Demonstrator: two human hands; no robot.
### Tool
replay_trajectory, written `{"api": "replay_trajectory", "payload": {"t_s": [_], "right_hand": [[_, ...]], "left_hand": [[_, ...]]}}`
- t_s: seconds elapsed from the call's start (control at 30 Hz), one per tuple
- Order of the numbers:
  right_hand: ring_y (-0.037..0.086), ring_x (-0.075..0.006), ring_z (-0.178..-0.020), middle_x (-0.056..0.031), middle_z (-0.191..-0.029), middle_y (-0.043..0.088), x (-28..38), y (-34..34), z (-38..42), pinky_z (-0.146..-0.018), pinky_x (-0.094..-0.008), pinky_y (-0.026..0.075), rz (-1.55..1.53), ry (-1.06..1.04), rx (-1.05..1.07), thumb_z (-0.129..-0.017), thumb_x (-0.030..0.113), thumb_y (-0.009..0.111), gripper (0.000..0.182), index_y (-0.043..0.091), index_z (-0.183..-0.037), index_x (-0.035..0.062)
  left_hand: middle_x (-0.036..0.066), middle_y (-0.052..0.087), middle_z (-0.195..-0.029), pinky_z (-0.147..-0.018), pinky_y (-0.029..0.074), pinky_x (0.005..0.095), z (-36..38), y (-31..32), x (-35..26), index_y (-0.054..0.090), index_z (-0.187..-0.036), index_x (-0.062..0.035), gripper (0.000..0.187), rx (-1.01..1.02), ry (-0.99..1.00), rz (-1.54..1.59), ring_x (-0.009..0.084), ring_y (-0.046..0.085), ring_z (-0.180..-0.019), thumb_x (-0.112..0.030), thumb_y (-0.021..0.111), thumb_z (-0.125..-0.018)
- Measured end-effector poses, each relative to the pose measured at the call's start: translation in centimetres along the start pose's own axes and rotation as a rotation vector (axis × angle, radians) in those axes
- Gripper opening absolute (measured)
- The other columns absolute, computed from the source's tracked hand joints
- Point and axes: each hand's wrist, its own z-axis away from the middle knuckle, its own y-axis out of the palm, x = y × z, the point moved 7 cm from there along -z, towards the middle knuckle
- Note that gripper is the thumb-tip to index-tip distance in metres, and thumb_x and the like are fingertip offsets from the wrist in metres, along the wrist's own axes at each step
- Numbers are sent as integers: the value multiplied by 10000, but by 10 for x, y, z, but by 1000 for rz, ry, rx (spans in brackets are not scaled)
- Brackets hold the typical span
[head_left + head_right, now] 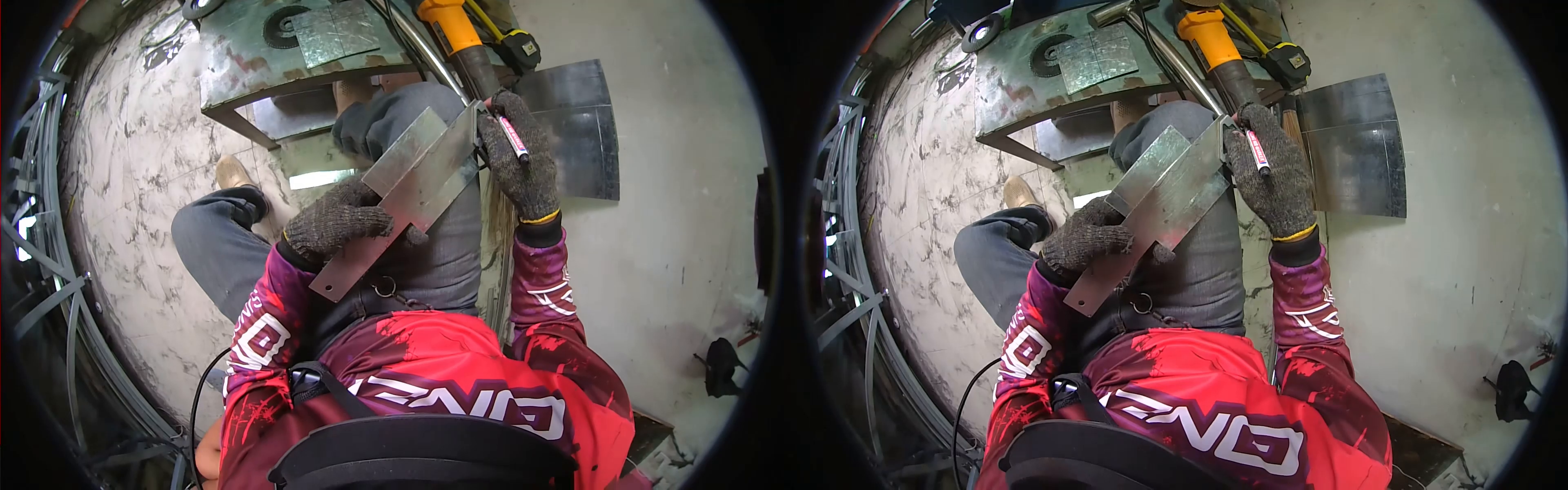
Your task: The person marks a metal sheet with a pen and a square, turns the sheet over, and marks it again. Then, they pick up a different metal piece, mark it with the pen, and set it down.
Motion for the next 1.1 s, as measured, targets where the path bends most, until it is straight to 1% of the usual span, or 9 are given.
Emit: {"api": "replay_trajectory", "payload": {"t_s": [0.2,0.27,0.43,0.67,0.73,0.87,0.93,0.97,1.1], "right_hand": [[686,-333,-853,-173,-968,678,7,-3,0,-744,-389,535,19,-83,-28,-914,155,644,239,607,-1121,42],[691,-319,-846,-160,-967,683,12,-5,0,-741,-386,538,35,-80,-38,-916,149,640,231,607,-1119,45],[694,-305,-875,-149,-987,680,7,-2,-1,-748,-390,538,12,-52,-4,-919,147,636,233,592,-1128,53],[694,-312,-889,-162,-993,680,8,2,1,-753,-390,538,50,-64,2,-920,146,635,231,595,-1124,45],[693,-317,-890,-169,-988,681,3,2,1,-761,-388,539,-63,-8,-21,-915,144,642,236,599,-1123,41],[693,-321,-881,-175,-979,682,15,-4,0,-767,-387,539,49,-72,-24,-906,139,649,240,604,-1118,37],[640,-301,-977,-161,-1079,625,16,1,0,-852,-379,507,114,-88,79,-894,73,635,249,594,-1128,0],[622,-331,-1007,-176,-1123,602,12,2,1,-866,-398,507,104,-96,90,-862,49,656,267,599,-1118,-3],[625,-332,-1010,-177,-1133,605,13,0,3,-863,-400,515,241,-238,95,-835,31,682,280,607,-1103,-4]], "left_hand": [[77,689,-1093,-872,485,288,0,3,-12,596,-1255,23,484,-22,42,54,154,617,-946,-92,664,-790],[85,682,-1104,-867,487,284,2,7,-14,592,-1259,21,489,63,-110,50,155,618,-938,-89,662,-788],[77,680,-1079,-855,489,293,1,6,-9,611,-1220,24,461,32,-8,166,147,617,-921,-102,684,-782],[72,680,-1051,-863,479,300,1,-1,2,617,-1225,18,490,-30,15,52,140,598,-937,-148,710,-773],[75,680,-1051,-865,478,302,0,-4,4,621,-1220,18,488,-35,35,8,139,596,-939,-157,708,-772],[80,681,-1051,-867,475,302,0,-4,-2,626,-1211,19,476,-47,62,-28,142,596,-940,-153,682,-771],[80,681,-1052,-869,475,303,1,-5,-4,624,-1213,21,474,-59,51,-29,143,597,-943,-146,672,-772],[81,680,-1050,-855,480,298,2,-5,-2,620,-1215,24,473,-68,22,2,139,600,-932,-134,665,-772],[80,677,-1036,-801,495,276,0,-6,6,608,-1232,29,481,-79,-41,80,126,605,-882,-113,657,-775]]}}
